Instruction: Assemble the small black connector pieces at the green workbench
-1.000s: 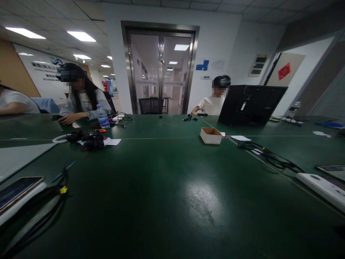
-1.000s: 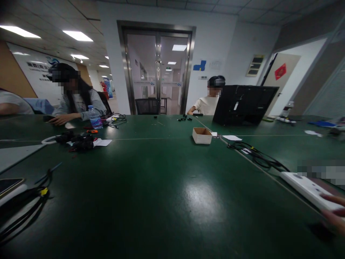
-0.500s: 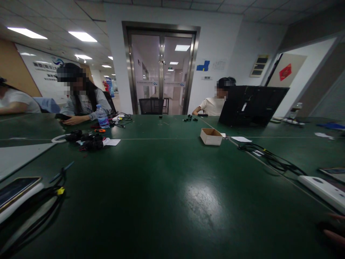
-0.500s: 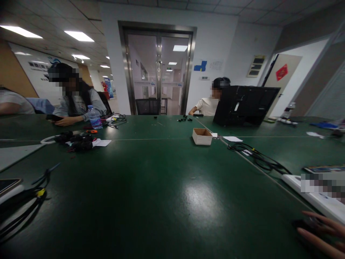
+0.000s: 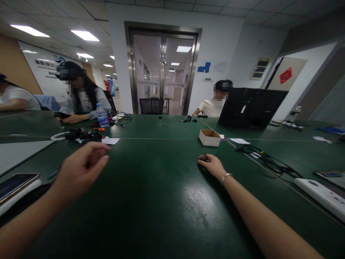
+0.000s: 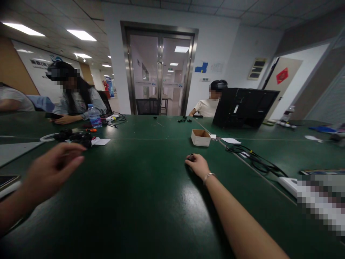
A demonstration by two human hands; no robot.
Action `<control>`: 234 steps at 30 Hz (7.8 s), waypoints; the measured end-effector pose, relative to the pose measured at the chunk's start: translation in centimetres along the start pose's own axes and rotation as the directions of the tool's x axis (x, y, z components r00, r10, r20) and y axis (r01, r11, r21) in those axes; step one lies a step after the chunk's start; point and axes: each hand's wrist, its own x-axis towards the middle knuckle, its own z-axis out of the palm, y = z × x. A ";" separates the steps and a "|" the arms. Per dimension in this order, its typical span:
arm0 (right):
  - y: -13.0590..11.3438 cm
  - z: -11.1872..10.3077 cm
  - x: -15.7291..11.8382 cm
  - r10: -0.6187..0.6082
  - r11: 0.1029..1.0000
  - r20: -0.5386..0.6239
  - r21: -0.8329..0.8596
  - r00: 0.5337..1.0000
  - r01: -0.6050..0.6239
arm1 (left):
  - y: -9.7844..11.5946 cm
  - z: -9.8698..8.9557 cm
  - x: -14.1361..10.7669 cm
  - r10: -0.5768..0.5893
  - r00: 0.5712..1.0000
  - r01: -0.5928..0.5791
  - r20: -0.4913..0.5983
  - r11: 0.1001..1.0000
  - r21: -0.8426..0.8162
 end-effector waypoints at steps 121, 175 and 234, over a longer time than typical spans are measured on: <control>-5.1 12.6 6.7 -0.049 0.448 0.358 0.842 0.933 -0.300 | -0.1 24.2 12.7 0.181 0.960 -0.038 0.214 0.840 -0.541; -5.2 12.6 6.8 -0.058 0.475 0.366 0.829 0.929 -0.297 | 0.4 23.9 12.7 0.099 0.977 0.034 0.190 0.803 -0.594; -0.8 -3.0 -13.4 -0.080 0.878 0.523 0.440 0.848 -0.189 | 2.9 6.5 -8.6 0.296 0.715 -0.326 0.633 0.943 -0.072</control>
